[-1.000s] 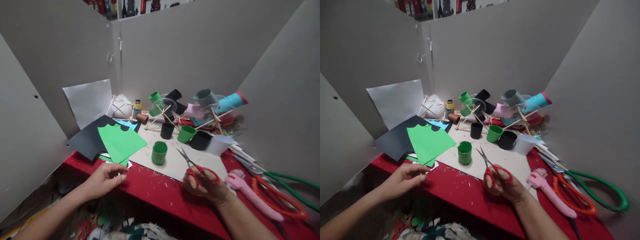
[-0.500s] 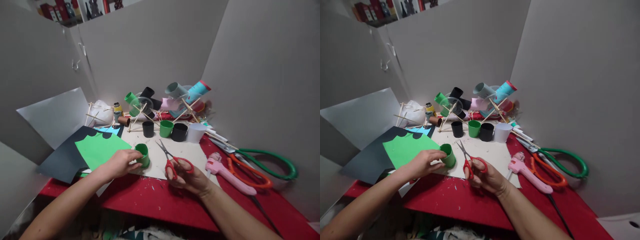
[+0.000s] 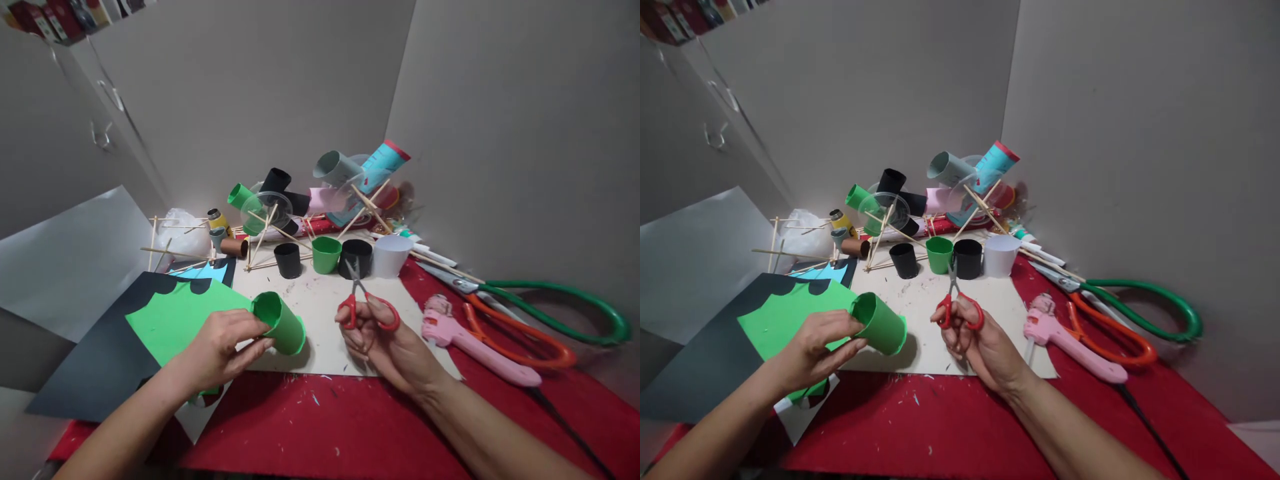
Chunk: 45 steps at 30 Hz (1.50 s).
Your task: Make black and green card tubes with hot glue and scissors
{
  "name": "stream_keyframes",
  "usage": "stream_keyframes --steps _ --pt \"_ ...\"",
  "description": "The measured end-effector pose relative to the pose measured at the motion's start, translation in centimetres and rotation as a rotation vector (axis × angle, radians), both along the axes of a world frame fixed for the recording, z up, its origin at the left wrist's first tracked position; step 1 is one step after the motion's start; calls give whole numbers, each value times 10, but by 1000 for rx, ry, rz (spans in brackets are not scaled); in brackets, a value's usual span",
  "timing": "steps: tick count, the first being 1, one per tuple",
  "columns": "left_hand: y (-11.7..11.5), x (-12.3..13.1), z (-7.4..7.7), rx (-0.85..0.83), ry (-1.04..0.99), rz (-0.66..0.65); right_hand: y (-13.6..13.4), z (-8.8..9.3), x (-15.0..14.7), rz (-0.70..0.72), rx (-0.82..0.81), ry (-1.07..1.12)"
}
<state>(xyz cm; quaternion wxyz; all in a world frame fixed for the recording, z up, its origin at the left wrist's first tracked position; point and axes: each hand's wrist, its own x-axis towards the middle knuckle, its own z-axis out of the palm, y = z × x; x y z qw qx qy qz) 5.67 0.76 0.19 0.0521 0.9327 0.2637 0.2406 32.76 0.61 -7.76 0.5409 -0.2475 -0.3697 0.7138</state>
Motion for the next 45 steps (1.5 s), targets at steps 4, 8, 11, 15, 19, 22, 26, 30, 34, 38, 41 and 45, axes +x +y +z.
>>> stream_keyframes --steps 4,8,11,15,19,22,26,30,34,38,41,45 --pt "-6 12 1 76 101 -39 -6 1 0 -157 70 -129" --pt "-8 29 -13 187 246 -42 -21 1 0 -191 382 -297" --pt "-9 41 -26 256 311 -24 -31 1 0 -186 662 -429" --pt "-11 51 -35 365 288 -31 -34 0 -2 -102 867 -555" --pt "-12 56 -33 423 282 -66 -32 2 -7 -138 909 -582" --pt "-13 56 -32 396 215 -74 -31 6 -9 -215 892 -613" --pt "-19 48 -32 247 -63 -90 -29 9 -8 -314 787 -658" --pt "-26 38 -31 -165 -569 155 -31 8 -6 -340 584 -573" --pt "-25 41 -39 -814 -1019 475 -35 7 -5 -352 541 -431" --pt "-21 55 -58 -1356 -1147 445 -36 9 -4 -351 732 -517" --pt "-19 65 -67 -1511 -1172 360 -37 17 -8 -337 884 -605" --pt "-17 70 -69 -1584 -1250 327 -42 26 -17 -252 962 -605"
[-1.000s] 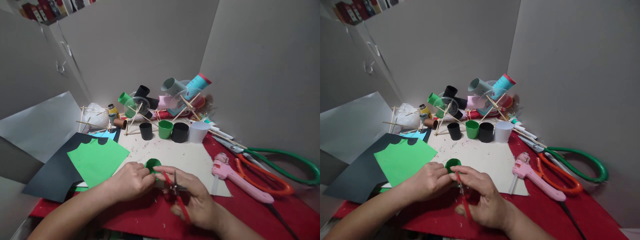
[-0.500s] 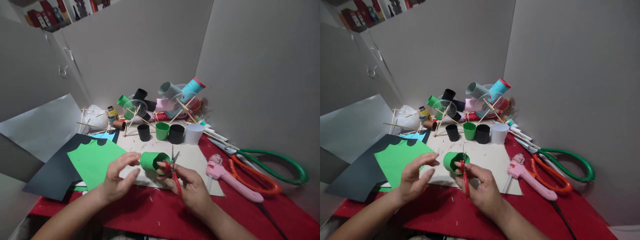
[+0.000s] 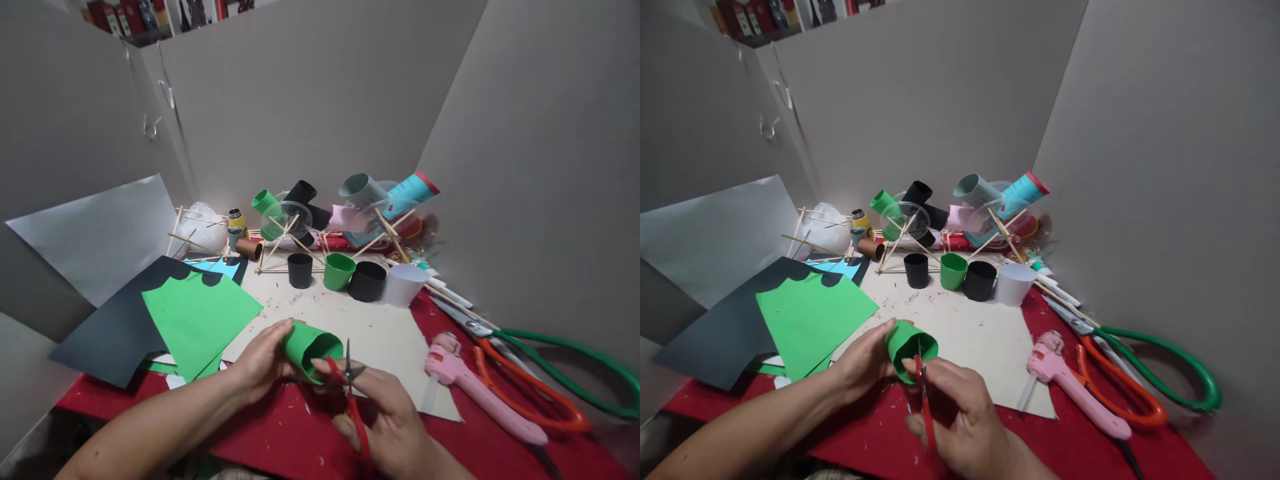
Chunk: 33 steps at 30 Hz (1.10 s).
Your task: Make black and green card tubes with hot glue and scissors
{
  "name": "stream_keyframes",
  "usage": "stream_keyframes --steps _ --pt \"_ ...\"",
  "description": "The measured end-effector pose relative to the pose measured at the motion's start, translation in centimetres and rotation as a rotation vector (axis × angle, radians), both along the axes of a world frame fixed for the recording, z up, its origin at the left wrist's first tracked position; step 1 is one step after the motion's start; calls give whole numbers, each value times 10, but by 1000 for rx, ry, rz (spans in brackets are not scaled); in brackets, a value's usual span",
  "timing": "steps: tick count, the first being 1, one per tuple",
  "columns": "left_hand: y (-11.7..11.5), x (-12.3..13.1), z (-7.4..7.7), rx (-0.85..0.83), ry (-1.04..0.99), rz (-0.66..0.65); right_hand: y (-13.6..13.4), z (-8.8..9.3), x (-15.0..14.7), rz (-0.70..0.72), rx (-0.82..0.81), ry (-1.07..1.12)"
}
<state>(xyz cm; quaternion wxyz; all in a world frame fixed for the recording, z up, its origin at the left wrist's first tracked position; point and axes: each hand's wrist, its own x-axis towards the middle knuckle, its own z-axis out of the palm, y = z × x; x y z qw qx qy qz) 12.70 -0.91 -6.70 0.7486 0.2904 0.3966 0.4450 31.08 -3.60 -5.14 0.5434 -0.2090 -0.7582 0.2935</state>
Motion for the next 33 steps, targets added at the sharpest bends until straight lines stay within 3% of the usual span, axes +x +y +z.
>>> stream_keyframes --steps 8,17,22,25,27,29,33 --pt "8 -7 -3 -110 -96 -49 -10 0 5 188 -193 8" --pt "11 -7 -9 -228 -133 -108 -6 26 0 215 -227 -273" --pt "16 -14 -6 -225 -196 -51 -6 12 20 158 -229 -131" --pt "17 -19 4 -255 -205 25 2 1 28 97 -456 -67" --pt "17 -21 12 -273 -207 48 10 -5 28 54 -643 -109" --pt "15 -21 19 -286 -215 89 17 -9 23 25 -721 -200" --pt "11 -19 27 -307 -199 159 24 -12 15 -27 -632 -448"
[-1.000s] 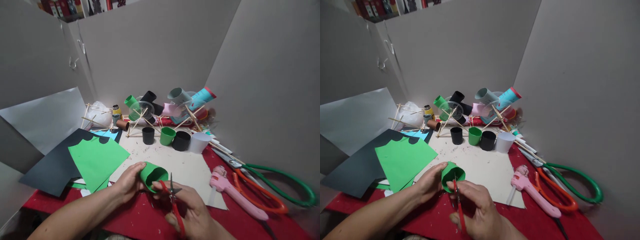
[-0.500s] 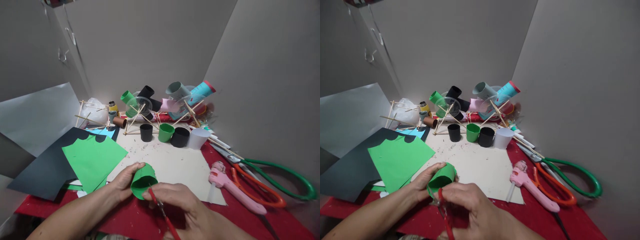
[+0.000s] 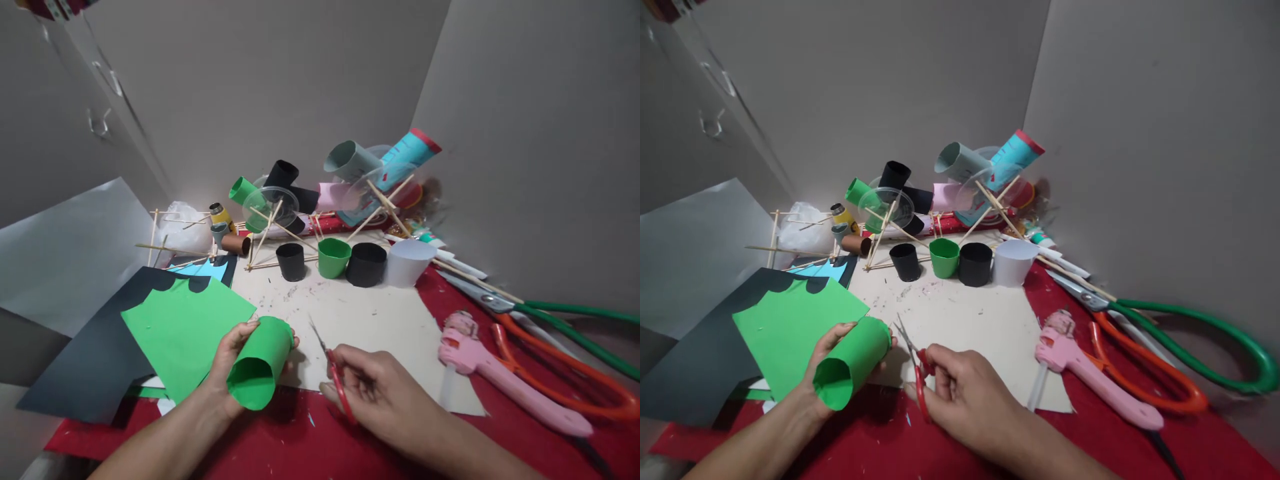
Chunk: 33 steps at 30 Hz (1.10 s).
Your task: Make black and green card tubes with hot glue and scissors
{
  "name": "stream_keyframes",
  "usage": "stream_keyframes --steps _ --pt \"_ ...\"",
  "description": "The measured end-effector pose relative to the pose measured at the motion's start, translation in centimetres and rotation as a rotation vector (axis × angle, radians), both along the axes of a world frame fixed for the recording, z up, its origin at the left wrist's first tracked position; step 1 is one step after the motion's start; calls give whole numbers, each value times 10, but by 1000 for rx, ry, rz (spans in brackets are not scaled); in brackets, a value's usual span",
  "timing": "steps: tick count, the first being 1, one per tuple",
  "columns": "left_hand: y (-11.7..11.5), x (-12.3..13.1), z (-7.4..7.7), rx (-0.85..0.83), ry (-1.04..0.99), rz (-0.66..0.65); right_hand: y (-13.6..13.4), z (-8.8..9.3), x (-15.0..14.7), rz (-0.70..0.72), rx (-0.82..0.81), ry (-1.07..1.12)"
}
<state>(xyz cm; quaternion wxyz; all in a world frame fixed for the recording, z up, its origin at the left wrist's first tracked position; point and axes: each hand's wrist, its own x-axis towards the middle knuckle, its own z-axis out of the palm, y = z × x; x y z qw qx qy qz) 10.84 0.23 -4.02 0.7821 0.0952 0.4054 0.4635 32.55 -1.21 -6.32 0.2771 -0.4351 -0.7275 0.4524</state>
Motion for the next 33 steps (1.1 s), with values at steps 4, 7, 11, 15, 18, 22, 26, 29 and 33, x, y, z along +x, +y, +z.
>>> stream_keyframes --steps 4,7,11,15,18,22,26,29,33 --pt "-5 -3 -1 -26 14 17 0 2 -2 -24 73 -180" --pt "-8 -10 -6 -49 -21 1 -1 3 -3 -45 95 -218" --pt "-10 -17 -14 -51 -80 -35 -1 3 -6 -17 82 -230" --pt "-11 -19 -18 -22 -113 -72 -3 2 -8 17 55 -223" --pt "-12 -19 -20 -14 -130 -91 -5 2 -8 18 53 -220" --pt "-13 -20 -21 3 -133 -135 -6 -1 -9 -6 77 -206" --pt "-14 -20 -21 52 -145 -165 -5 -5 -9 6 82 -163" --pt "-14 -19 -22 82 -137 -183 -4 -6 -8 19 66 -132" --pt "-14 -18 -23 99 -139 -194 -4 -7 -6 27 50 -118"
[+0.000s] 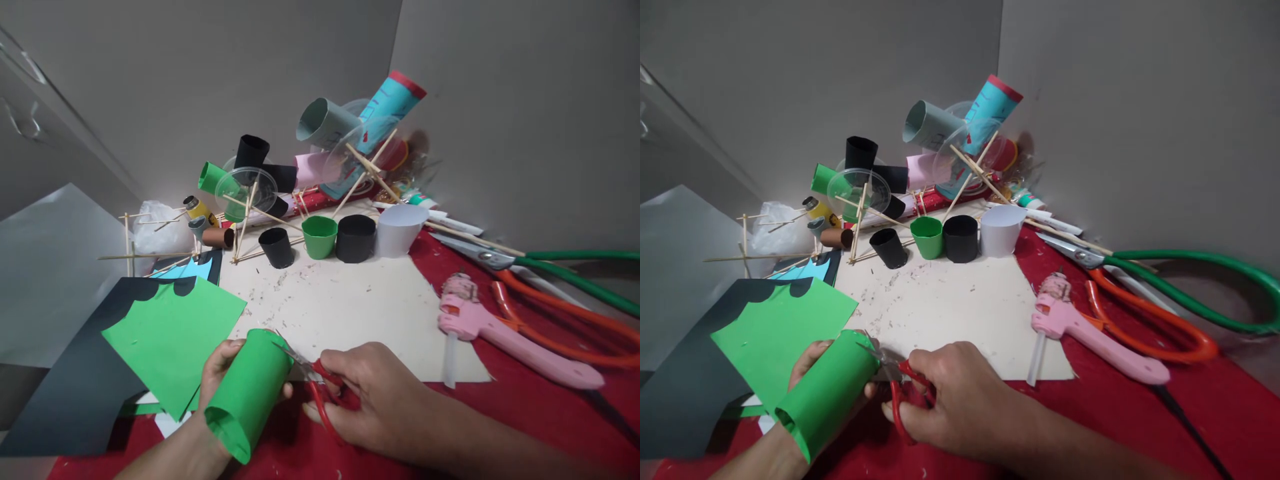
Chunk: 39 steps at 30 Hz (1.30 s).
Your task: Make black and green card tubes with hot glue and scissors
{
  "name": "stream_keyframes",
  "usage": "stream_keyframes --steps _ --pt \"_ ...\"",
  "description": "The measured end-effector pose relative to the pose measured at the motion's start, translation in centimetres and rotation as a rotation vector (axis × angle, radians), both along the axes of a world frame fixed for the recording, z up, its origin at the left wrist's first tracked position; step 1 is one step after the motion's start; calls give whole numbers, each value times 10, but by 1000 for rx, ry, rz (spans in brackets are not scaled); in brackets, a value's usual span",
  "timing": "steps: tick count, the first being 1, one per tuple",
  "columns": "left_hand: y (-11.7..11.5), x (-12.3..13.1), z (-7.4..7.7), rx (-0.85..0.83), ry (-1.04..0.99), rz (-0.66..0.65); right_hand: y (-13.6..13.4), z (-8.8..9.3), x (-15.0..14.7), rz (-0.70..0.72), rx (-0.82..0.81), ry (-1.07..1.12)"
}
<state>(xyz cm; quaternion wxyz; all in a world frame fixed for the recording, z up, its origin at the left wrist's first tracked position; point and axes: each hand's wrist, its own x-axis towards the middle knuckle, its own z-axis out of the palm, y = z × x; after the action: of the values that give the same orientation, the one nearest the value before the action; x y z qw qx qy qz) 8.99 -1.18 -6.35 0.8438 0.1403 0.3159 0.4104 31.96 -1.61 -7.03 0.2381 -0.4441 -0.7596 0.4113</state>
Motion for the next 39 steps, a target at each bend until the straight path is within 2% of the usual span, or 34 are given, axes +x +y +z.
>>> stream_keyframes --steps 10,18,26,39 --pt "-1 2 0 -68 -53 29 0 -9 -1 19 65 36" --pt "0 0 -5 -70 -108 21 -1 -14 0 38 88 25" --pt "1 0 1 -111 -64 22 3 -15 1 71 89 9" --pt "6 6 -4 49 -82 -46 3 -4 3 80 4 -11"
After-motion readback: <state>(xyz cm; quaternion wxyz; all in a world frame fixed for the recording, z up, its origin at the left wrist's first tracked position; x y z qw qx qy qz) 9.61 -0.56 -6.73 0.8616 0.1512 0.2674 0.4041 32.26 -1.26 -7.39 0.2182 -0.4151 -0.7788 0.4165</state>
